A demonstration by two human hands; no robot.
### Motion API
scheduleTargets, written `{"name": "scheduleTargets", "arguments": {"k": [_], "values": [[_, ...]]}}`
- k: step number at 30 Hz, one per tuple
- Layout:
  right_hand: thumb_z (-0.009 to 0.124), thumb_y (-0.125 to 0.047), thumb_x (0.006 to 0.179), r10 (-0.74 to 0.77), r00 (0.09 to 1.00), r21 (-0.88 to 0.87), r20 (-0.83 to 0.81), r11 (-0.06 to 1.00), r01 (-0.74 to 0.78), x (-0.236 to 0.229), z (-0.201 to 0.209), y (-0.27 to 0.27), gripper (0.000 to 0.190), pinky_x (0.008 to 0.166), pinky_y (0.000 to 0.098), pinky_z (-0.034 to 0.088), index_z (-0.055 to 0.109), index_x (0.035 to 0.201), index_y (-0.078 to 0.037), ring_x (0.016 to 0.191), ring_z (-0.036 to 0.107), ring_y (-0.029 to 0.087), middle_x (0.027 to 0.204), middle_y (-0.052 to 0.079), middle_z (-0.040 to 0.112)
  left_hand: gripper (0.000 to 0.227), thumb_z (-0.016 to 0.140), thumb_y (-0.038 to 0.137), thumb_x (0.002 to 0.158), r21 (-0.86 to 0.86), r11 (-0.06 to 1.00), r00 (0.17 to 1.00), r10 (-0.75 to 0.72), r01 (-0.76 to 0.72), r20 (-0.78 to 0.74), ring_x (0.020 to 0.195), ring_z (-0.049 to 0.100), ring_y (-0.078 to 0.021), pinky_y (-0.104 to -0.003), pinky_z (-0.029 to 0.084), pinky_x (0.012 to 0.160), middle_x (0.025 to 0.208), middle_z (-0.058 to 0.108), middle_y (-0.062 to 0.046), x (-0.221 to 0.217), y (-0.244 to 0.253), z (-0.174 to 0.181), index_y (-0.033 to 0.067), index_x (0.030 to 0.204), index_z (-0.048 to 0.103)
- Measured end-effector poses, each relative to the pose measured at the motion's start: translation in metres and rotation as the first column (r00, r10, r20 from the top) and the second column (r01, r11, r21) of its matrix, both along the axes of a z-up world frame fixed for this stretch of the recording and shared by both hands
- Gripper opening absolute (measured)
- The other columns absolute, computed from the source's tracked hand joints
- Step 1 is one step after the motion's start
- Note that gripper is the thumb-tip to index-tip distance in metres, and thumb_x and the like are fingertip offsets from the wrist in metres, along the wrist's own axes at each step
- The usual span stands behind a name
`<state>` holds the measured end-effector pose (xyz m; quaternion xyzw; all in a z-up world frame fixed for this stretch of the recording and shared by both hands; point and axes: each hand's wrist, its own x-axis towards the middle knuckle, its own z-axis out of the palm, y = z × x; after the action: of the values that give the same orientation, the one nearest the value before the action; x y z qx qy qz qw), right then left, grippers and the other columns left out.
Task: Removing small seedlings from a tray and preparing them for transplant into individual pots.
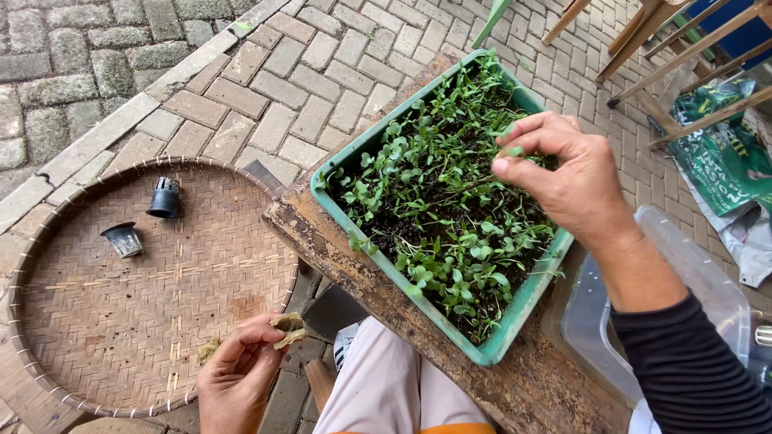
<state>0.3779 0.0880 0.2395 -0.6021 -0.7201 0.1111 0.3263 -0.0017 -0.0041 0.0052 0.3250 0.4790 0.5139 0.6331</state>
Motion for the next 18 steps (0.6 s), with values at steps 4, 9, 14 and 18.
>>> {"name": "scheduleTargets", "arguments": {"k": [4,9,14,18], "values": [[0.076,-0.001,0.092,-0.065,0.926,-0.049,-0.373,0.998,0.050,0.021,0.032,-0.042,0.006,0.097,0.0306,0.056,0.073,0.097,-0.003,0.106,0.068,0.016,0.110,0.007,0.071,0.014,0.063,-0.017,0.086,0.088,0.996,0.999,-0.026,0.024,0.020,0.110,0.070,-0.0231,-0.036,0.059,0.096,0.123,0.069,-0.020,-0.001,-0.012,0.020,-0.0087,0.095,0.068],[0.071,0.005,0.097,-0.098,0.890,0.026,-0.444,0.992,0.122,0.078,0.060,-0.109,0.005,0.098,0.0283,0.058,0.072,0.100,0.000,0.103,0.070,0.015,0.102,0.007,0.071,0.017,0.059,-0.018,0.088,0.161,0.982,0.993,-0.106,0.097,0.043,0.116,0.070,-0.0295,-0.041,0.057,0.097,0.126,0.068,-0.026,-0.005,-0.031,0.018,-0.0080,0.099,0.067],[0.073,-0.001,0.097,-0.321,0.874,0.002,-0.364,0.938,0.346,0.130,0.055,-0.176,0.003,0.088,0.0265,0.059,0.073,0.100,-0.002,0.091,0.071,0.012,0.098,0.005,0.074,0.018,0.057,-0.018,0.091,0.285,0.939,0.978,-0.209,0.194,0.023,0.123,0.068,-0.0326,-0.042,0.055,0.105,0.131,0.066,-0.030,-0.010,-0.044,-0.023,-0.0066,0.105,0.063],[0.080,-0.010,0.090,-0.487,0.873,-0.157,-0.033,0.865,0.477,0.174,-0.005,-0.200,0.009,0.066,0.0242,0.049,0.079,0.095,-0.003,0.073,0.061,0.007,0.083,0.003,0.073,0.018,0.059,-0.017,0.092,0.310,0.925,0.975,-0.217,0.220,-0.045,0.122,0.069,-0.0322,-0.041,0.056,0.105,0.128,0.066,-0.030,0.002,-0.053,-0.022,-0.0048,0.106,0.059]]}}
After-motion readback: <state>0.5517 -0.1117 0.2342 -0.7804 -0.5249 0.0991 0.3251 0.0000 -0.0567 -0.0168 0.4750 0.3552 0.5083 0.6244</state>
